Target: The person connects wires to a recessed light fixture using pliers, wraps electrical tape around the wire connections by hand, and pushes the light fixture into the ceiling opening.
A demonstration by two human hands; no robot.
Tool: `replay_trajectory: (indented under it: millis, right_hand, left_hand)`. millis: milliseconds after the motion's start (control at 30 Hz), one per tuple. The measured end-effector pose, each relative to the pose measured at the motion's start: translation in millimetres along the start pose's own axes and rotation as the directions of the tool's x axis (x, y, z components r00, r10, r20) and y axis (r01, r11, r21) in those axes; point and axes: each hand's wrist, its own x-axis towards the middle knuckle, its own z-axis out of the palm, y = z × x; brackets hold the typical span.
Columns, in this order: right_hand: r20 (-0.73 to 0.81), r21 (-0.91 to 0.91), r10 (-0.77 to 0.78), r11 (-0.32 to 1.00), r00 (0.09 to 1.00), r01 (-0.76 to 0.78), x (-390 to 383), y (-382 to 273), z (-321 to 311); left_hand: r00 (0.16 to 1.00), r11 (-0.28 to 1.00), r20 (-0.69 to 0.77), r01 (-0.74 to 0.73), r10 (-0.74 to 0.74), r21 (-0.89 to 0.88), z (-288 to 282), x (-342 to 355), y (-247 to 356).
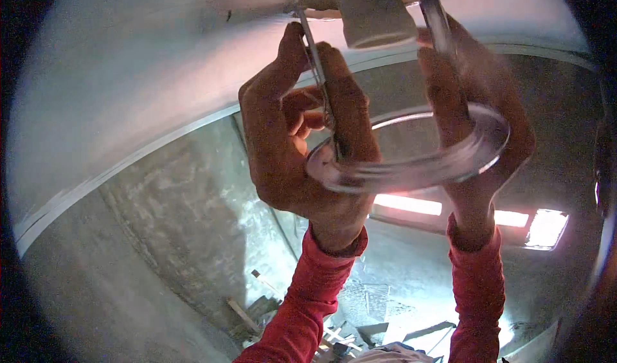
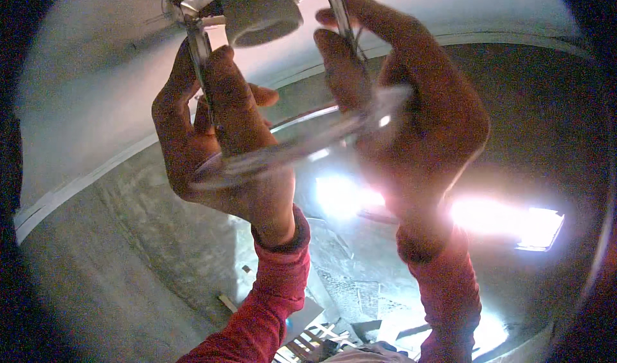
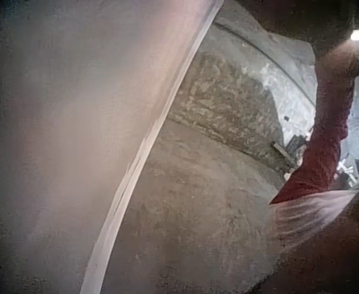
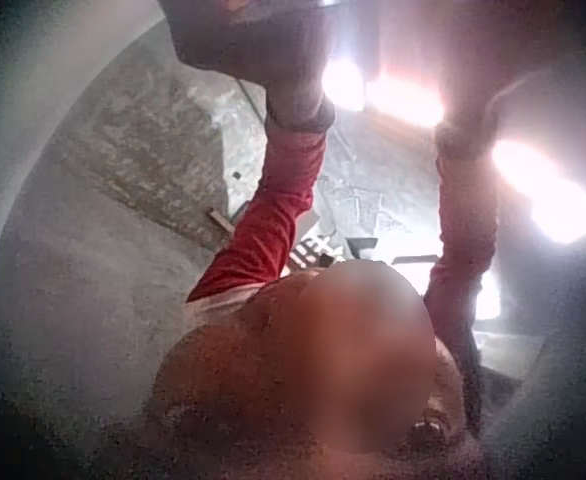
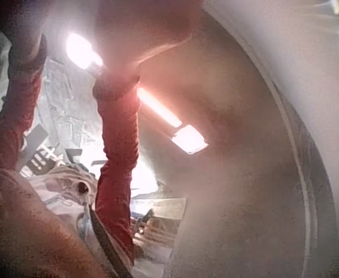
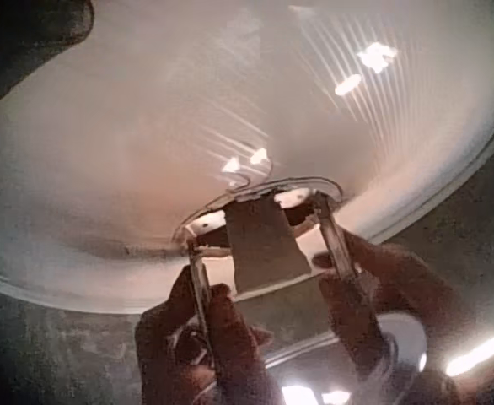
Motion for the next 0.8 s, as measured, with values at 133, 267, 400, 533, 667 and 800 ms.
replay_trajectory:
  millis: [133, 267, 400, 533, 667, 800]
  right_hand:
    - [-0.054, -0.034, -0.041, 0.999, 0.998, 0.039, 9.1, 4.7, 8.6]
    - [-0.122, -0.028, -0.13, 0.991, 0.984, 0.127, 9.9, 3.7, 12.9]
    - [-0.09, 0.255, -0.18, 0.947, 0.98, 0.197, 15.5, -1.5, 0.4]
    - [-0.179, -0.186, -0.398, 0.912, 0.9, 0.367, 20.0, 16.8, 13.5]
    - [-0.101, 0.05, 0.004, 0.999, 0.995, 0.001, 12.8, 4.2, 15.7]
    - [-0.154, 0.005, -0.153, 0.988, 0.976, 0.156, 15.6, 2.9, 17.8]
  left_hand:
    - [0.995, 0.997, -0.066, -0.079, 0.077, -0.019, 6.9, 4.9, -4.0]
    - [0.998, 0.999, -0.059, -0.019, 0.017, -0.041, 7.3, -1.4, -2.1]
    - [0.99, 0.964, -0.085, 0.088, -0.113, -0.252, 9.0, -19.7, 1.6]
    - [0.991, 0.987, 0.017, -0.135, 0.135, 0.084, -3.2, -3.5, -8.9]
    - [0.995, 0.994, 0.025, 0.097, -0.098, 0.057, -7.2, 5.4, -5.3]
    - [0.998, 0.998, 0.033, 0.044, -0.045, 0.048, -10.0, 9.9, -8.8]
